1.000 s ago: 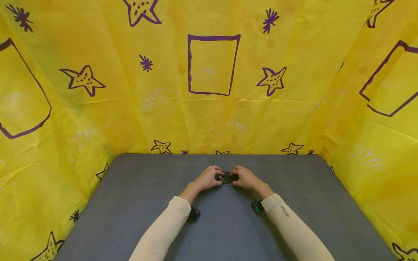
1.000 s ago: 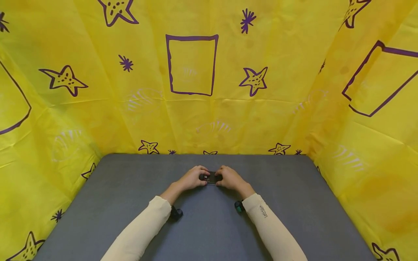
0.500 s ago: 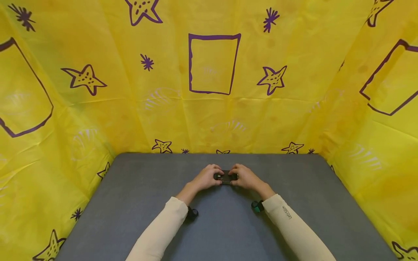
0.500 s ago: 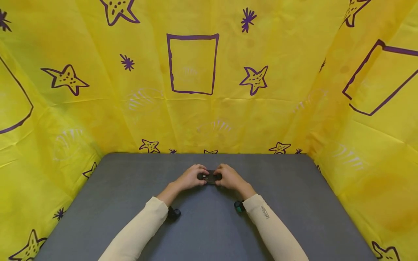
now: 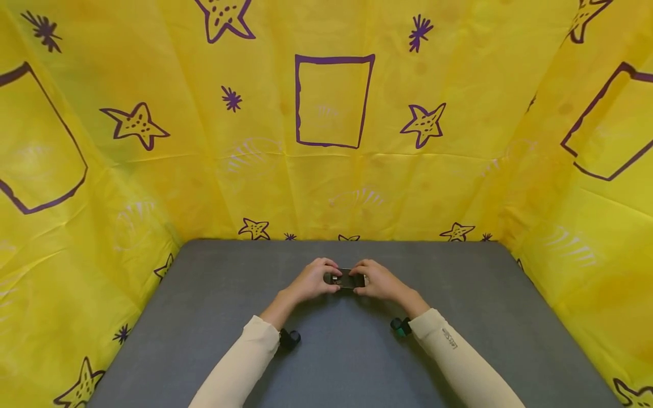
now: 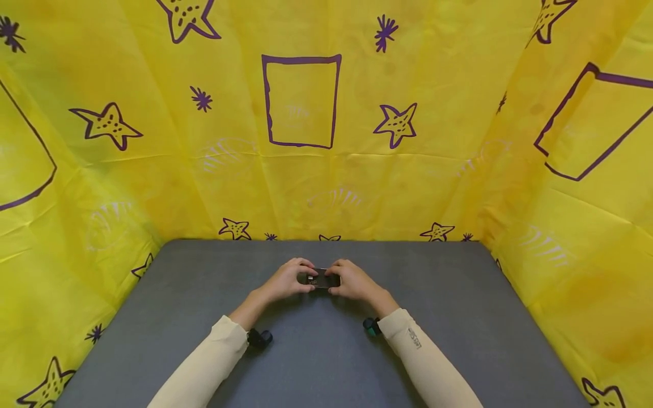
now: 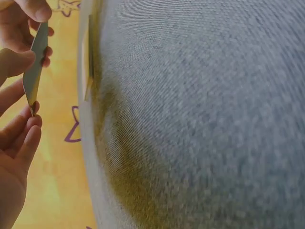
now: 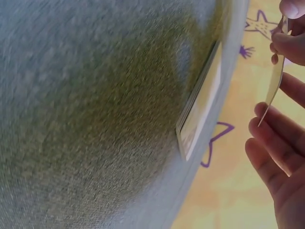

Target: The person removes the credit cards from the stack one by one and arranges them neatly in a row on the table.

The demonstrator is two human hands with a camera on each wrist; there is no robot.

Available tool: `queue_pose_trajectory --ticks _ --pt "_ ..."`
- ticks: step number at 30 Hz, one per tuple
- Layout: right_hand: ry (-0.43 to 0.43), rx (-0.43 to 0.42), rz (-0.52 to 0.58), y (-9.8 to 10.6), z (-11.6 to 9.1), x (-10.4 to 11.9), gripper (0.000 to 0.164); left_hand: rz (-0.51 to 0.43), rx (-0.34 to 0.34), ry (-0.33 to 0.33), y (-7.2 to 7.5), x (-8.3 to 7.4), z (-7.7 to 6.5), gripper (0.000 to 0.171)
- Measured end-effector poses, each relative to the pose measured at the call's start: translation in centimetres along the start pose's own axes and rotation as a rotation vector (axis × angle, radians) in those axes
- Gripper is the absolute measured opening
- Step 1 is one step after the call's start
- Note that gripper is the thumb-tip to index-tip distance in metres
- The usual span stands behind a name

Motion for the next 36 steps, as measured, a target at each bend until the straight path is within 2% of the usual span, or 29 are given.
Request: queue_pose_trajectory --ticks 8,16,25,30,36 --pt "0.034 0.018 -0.006 -0.3 0.1 1.0 0.035 -0.021 0.003 0.027 1.0 0.1 -1.2 0.028" --pt "0.111 -0.027 -0.028 -0.4 0.2 2.5 0.034 -0.033 0.012 -0.004 1.9 0.1 -2.6 0.027" --pt "0.168 -0.045 0.007 -1.1 -0.1 4.4 0.033 -0.023 0.013 0.028 3.1 0.1 -4.3 0.028" --pt "0.205 -0.030 -0.014 -1.7 0.2 5.4 0.034 0.016 -0.002 0.022 3.8 0.5 -5.5 0.026" --pt "0.249 -0.013 -0.029 -2.5 0.9 6.9 0.034 0.002 -0.016 0.034 5.1 1.4 -7.0 0.024"
Point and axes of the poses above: each hand's wrist, its own z-axis towards the middle knuckle, its own y-axis out of the back of the hand, x = y × z, the point moved 6 cm from there along z, towards the middle knuckle, and after that the axes turned 8 degrees about -x, right-handed, at the moved point
